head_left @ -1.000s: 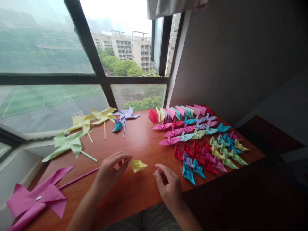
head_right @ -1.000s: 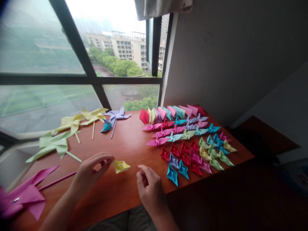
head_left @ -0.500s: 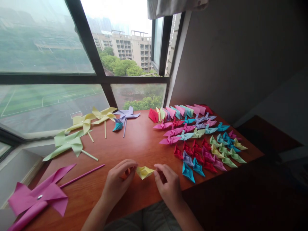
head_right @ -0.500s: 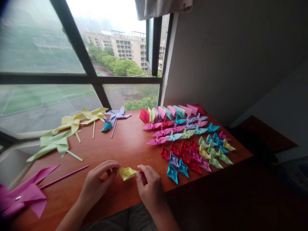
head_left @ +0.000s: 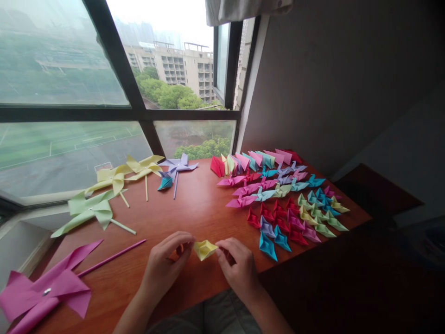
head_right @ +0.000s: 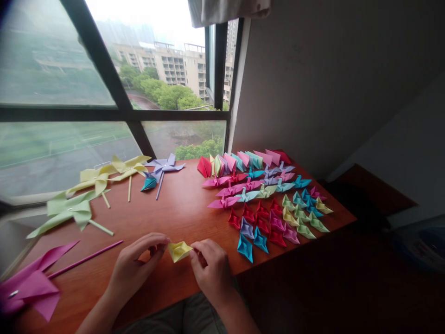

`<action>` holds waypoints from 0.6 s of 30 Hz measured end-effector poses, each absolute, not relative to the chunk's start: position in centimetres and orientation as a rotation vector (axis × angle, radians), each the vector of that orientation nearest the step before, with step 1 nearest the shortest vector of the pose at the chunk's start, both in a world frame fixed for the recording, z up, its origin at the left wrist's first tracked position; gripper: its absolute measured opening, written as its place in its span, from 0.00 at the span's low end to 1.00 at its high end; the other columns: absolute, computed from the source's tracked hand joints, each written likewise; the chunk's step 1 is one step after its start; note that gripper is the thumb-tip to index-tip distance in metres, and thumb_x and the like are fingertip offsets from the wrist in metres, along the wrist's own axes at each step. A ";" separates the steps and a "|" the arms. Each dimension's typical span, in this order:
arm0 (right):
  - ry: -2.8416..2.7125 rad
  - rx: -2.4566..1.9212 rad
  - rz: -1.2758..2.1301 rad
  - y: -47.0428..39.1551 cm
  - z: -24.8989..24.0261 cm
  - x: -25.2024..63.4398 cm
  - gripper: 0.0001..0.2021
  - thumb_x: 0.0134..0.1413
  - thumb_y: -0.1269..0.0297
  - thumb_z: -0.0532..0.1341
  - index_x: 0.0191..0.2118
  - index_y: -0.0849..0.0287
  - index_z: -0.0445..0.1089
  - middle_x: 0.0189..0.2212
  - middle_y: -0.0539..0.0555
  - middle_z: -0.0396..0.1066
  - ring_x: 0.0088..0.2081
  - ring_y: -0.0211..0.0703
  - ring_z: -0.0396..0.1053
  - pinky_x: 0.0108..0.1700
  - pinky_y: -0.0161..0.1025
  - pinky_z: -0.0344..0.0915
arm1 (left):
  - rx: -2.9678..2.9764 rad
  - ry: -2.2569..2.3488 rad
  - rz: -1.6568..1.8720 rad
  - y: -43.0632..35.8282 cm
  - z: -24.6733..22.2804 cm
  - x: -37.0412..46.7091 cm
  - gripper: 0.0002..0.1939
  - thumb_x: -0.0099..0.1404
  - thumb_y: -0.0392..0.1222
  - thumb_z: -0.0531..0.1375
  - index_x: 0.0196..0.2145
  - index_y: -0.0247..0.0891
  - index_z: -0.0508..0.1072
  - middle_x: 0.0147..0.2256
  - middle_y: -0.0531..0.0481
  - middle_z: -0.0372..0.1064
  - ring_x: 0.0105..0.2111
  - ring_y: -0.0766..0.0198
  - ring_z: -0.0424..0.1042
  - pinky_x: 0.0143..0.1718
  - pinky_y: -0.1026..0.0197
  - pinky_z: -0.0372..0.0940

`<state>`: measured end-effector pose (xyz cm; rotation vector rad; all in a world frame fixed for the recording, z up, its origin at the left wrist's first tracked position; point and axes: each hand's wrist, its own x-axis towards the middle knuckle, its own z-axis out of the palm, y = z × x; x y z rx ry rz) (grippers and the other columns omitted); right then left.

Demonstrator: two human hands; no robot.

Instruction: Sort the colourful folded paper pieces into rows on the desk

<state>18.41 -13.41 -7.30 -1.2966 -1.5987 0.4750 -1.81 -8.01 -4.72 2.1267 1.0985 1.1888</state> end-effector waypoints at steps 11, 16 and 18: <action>-1.620 -1.298 0.423 -13.4 -7.2 18.4 0.08 0.63 0.69 0.57 0.37 0.57 0.74 0.30 0.52 0.74 0.33 0.40 0.72 0.36 0.35 0.67 | 2.100 1.197 1.108 -8.0 -4.7 -1.7 0.05 0.66 0.37 0.59 0.36 0.40 0.77 0.34 0.50 0.77 0.29 0.67 0.73 0.30 0.67 0.69; -1.607 -1.300 0.416 -13.5 -6.9 18.4 0.09 0.64 0.67 0.56 0.37 0.57 0.75 0.30 0.53 0.74 0.33 0.41 0.72 0.37 0.36 0.69 | 1.974 1.346 1.112 -7.7 -5.6 -2.1 0.10 0.65 0.44 0.60 0.41 0.39 0.77 0.36 0.48 0.79 0.29 0.64 0.76 0.30 0.66 0.70; -1.602 -1.300 0.408 -13.5 -6.8 18.5 0.10 0.64 0.66 0.56 0.37 0.57 0.75 0.30 0.54 0.75 0.32 0.41 0.72 0.36 0.36 0.69 | 1.929 1.372 1.104 -7.6 -5.8 -2.2 0.11 0.65 0.46 0.60 0.42 0.39 0.77 0.35 0.48 0.79 0.30 0.62 0.77 0.29 0.66 0.71</action>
